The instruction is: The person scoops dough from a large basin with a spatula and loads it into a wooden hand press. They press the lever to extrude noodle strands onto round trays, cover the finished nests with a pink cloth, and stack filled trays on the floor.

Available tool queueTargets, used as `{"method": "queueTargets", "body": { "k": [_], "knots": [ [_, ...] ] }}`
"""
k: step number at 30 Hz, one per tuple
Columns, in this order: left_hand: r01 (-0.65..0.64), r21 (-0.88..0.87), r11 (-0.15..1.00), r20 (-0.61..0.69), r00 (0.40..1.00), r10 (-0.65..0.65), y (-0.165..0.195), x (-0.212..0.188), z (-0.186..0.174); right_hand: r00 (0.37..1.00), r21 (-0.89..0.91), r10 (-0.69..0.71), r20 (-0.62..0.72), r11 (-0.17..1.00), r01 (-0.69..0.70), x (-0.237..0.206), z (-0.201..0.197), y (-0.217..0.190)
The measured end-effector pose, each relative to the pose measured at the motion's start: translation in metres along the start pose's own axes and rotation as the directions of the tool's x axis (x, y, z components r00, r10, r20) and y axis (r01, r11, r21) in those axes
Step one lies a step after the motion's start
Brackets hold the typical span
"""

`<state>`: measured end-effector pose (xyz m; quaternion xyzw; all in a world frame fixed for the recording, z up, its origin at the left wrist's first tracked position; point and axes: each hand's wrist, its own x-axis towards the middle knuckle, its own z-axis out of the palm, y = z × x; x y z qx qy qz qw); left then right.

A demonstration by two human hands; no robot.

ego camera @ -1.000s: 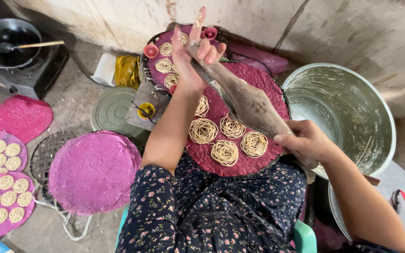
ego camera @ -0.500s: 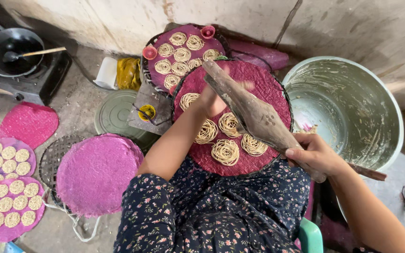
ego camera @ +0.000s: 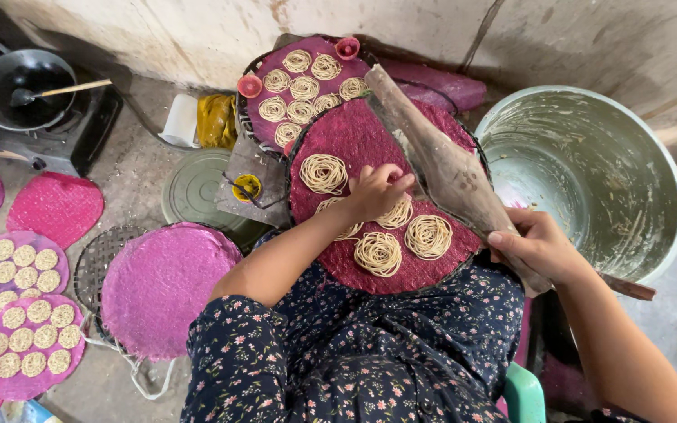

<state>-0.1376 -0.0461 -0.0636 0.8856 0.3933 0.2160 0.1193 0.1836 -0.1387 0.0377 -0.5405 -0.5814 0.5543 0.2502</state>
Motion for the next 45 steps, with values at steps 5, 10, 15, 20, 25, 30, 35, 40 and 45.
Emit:
{"method": "queueTargets", "body": {
  "k": [5,10,15,20,25,30,35,40,45],
  "knots": [
    [0.352,-0.441,0.826,0.138,0.936,-0.325,0.01,0.022,-0.042,1.0,0.1,-0.008,0.016,0.995,0.006,-0.001,-0.009,-0.003],
    [-0.094,-0.812,-0.576,0.117,0.941,-0.318,-0.018,0.065,-0.114,0.983,0.255,-0.063,0.17,0.967,0.018,0.009,-0.002,-0.008],
    [-0.348,-0.649,-0.676,-0.324,0.931,-0.169,-0.049,0.093,-0.148,0.948,0.265,0.042,0.317,0.955,-0.131,0.053,0.002,-0.019],
    [-0.414,-0.678,-0.608,-0.171,0.893,-0.417,-0.079,0.097,-0.13,0.962,-0.057,0.25,0.11,0.968,-0.245,0.108,-0.002,-0.035],
    [-0.457,-0.656,-0.601,-0.179,0.867,-0.465,-0.103,0.09,-0.125,0.974,-0.187,0.227,-0.001,0.957,-0.223,0.132,0.02,-0.038],
    [-0.43,-0.675,-0.599,-0.143,0.873,-0.466,-0.098,0.087,-0.114,0.967,-0.314,0.254,-0.033,0.915,-0.252,0.115,0.009,-0.055],
    [-0.526,-0.6,-0.602,-0.217,0.832,-0.511,-0.098,0.096,-0.136,0.994,-0.385,0.032,-0.106,0.92,-0.071,0.107,0.01,-0.086],
    [-0.492,-0.673,-0.553,-0.182,0.834,-0.52,-0.091,0.075,-0.151,0.982,-0.499,0.129,-0.135,0.848,-0.18,0.085,0.028,-0.103],
    [-0.53,-0.636,-0.561,-0.222,0.822,-0.525,-0.082,0.084,-0.144,0.988,-0.645,-0.07,-0.139,0.763,-0.037,0.081,0.011,-0.117]
  ]
}}
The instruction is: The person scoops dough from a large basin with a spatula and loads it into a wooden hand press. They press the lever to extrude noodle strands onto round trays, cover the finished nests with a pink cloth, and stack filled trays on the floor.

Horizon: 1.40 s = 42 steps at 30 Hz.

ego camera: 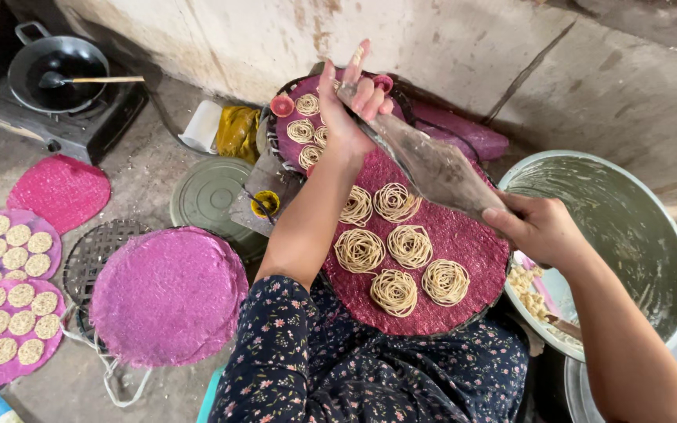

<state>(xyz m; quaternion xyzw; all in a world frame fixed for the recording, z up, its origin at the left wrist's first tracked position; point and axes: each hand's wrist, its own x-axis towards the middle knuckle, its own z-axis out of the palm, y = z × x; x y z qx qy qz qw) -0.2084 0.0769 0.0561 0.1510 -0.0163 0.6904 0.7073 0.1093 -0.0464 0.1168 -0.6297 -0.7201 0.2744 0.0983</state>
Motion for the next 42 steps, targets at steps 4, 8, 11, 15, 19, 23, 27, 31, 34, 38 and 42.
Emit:
{"method": "queueTargets", "body": {
  "k": [4,8,11,15,19,23,27,31,34,38,42],
  "knots": [
    [-0.019,-0.005,1.0,0.047,0.999,0.019,0.023,0.015,-0.002,0.987,-0.042,-0.145,-0.071,0.989,0.142,0.013,0.013,-0.004],
    [-0.015,0.044,0.999,-0.007,1.0,0.016,0.04,-0.001,-0.008,0.994,0.122,-0.108,0.008,0.987,0.106,0.011,0.035,-0.008],
    [0.016,0.017,1.0,-0.02,1.0,-0.015,0.029,-0.019,-0.011,0.996,0.125,-0.031,0.078,0.992,0.021,-0.001,0.038,-0.003],
    [0.048,0.017,0.999,-0.181,0.983,-0.044,-0.001,-0.025,-0.013,0.998,0.151,0.023,0.067,0.988,-0.033,-0.016,0.034,0.01],
    [0.102,-0.025,0.995,0.049,0.994,-0.1,-0.016,-0.016,-0.016,1.0,0.156,0.014,0.026,0.988,-0.017,-0.022,0.033,0.023],
    [0.303,0.22,0.927,-0.044,0.953,-0.301,-0.034,-0.018,-0.03,0.998,0.27,0.026,0.054,0.962,-0.039,-0.02,0.038,0.026],
    [0.489,0.859,0.15,-0.396,0.822,-0.41,-0.06,-0.044,-0.052,0.997,0.338,0.03,0.068,0.94,-0.051,-0.017,0.042,0.02],
    [0.257,0.937,-0.235,-0.345,0.781,-0.521,-0.062,-0.067,-0.067,0.997,0.271,0.057,0.047,0.96,-0.067,-0.016,0.044,0.017],
    [0.234,0.886,-0.4,-0.43,0.74,-0.518,-0.065,-0.065,-0.065,0.997,0.285,0.069,0.02,0.956,-0.072,-0.015,0.047,0.022],
    [0.37,0.826,-0.425,-0.529,0.769,-0.359,-0.067,-0.06,-0.057,0.997,0.426,0.033,-0.074,0.905,0.002,-0.01,0.053,0.037],
    [-0.021,0.73,-0.683,-0.36,0.838,-0.41,-0.058,-0.076,-0.061,0.99,0.583,0.059,-0.128,0.812,0.027,-0.011,0.058,0.056]
  ]
}}
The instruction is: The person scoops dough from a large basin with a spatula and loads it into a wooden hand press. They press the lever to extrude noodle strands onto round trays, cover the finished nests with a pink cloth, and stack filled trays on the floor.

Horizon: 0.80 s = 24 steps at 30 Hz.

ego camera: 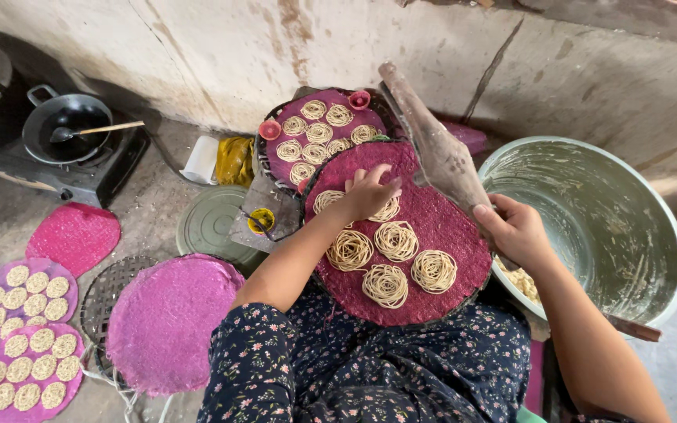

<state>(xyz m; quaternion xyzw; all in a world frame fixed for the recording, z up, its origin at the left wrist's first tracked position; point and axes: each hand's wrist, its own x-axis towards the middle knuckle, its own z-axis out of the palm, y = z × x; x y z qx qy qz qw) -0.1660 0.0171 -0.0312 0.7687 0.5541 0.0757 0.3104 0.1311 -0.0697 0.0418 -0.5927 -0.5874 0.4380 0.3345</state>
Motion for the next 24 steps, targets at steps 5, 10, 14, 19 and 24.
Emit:
{"method": "queueTargets", "body": {
  "k": [5,10,14,19,24],
  "knots": [
    [-0.095,0.373,0.923,-0.165,0.972,0.167,-0.013,-0.009,-0.008,0.999,0.113,-0.016,-0.037,0.993,0.02,-0.006,-0.014,0.015],
    [-0.118,0.217,0.969,-0.359,0.913,0.192,0.014,-0.013,-0.039,0.999,0.173,-0.034,-0.03,0.984,0.039,-0.025,-0.009,0.017],
    [-0.372,0.345,0.862,-0.458,0.735,0.501,0.076,-0.029,-0.028,0.983,0.079,-0.182,-0.016,0.98,0.183,-0.046,0.022,0.004],
    [-0.329,0.255,0.909,-0.466,0.782,0.414,0.125,-0.058,-0.008,0.889,-0.611,-0.453,-0.063,0.722,0.324,-0.052,-0.004,-0.049],
    [-0.713,0.215,0.667,-0.347,0.583,0.735,0.167,-0.076,0.038,0.65,-0.808,-0.76,-0.011,0.39,0.443,-0.088,-0.003,-0.098]
  ]
}}
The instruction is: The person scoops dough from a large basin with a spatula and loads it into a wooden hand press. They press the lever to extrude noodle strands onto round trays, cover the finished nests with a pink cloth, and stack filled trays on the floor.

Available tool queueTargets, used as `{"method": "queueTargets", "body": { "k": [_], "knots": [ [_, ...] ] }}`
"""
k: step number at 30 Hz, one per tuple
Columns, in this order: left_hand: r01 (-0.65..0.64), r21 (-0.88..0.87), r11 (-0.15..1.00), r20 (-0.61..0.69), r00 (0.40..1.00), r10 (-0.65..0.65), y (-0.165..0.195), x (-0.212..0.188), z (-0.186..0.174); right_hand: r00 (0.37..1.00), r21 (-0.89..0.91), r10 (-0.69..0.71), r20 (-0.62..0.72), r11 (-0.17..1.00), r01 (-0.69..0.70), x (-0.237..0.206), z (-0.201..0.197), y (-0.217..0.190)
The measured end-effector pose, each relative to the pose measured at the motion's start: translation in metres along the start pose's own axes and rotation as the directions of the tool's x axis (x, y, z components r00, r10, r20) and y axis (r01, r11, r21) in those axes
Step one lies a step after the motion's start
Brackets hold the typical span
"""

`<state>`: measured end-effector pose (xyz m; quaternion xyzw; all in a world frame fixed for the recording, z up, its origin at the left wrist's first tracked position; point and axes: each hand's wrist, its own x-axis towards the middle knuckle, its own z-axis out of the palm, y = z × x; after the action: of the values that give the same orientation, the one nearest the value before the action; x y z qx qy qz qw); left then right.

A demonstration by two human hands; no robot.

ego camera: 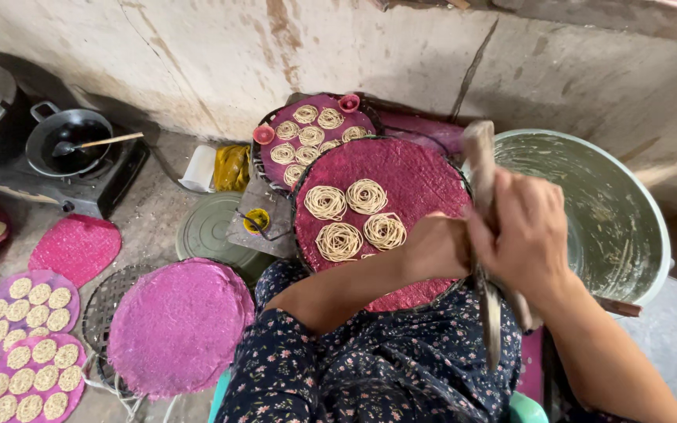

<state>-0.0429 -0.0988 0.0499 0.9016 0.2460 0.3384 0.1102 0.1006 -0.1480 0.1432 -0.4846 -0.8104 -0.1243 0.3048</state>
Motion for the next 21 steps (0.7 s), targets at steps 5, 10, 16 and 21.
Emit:
{"method": "queueTargets", "body": {
  "k": [5,10,16,21],
  "knots": [
    [0.139,0.08,0.987,0.575,0.802,-0.16,0.021,-0.013,-0.002,0.947,0.271,-0.145,0.286,0.961,0.065,-0.026,-0.045,-0.026],
    [0.088,0.048,0.995,0.353,0.93,-0.1,0.031,-0.037,-0.018,0.796,0.413,0.353,0.492,0.71,-0.57,-0.045,-0.057,0.014],
    [0.177,0.014,0.984,0.318,0.932,-0.172,-0.027,-0.036,-0.025,0.86,0.616,0.468,0.203,0.622,-0.484,-0.129,-0.08,0.103],
    [0.304,-0.678,0.669,0.281,0.948,-0.146,-0.061,-0.045,-0.023,0.616,0.93,0.736,-0.281,0.367,-0.014,-0.185,-0.041,0.125]
  ]
}}
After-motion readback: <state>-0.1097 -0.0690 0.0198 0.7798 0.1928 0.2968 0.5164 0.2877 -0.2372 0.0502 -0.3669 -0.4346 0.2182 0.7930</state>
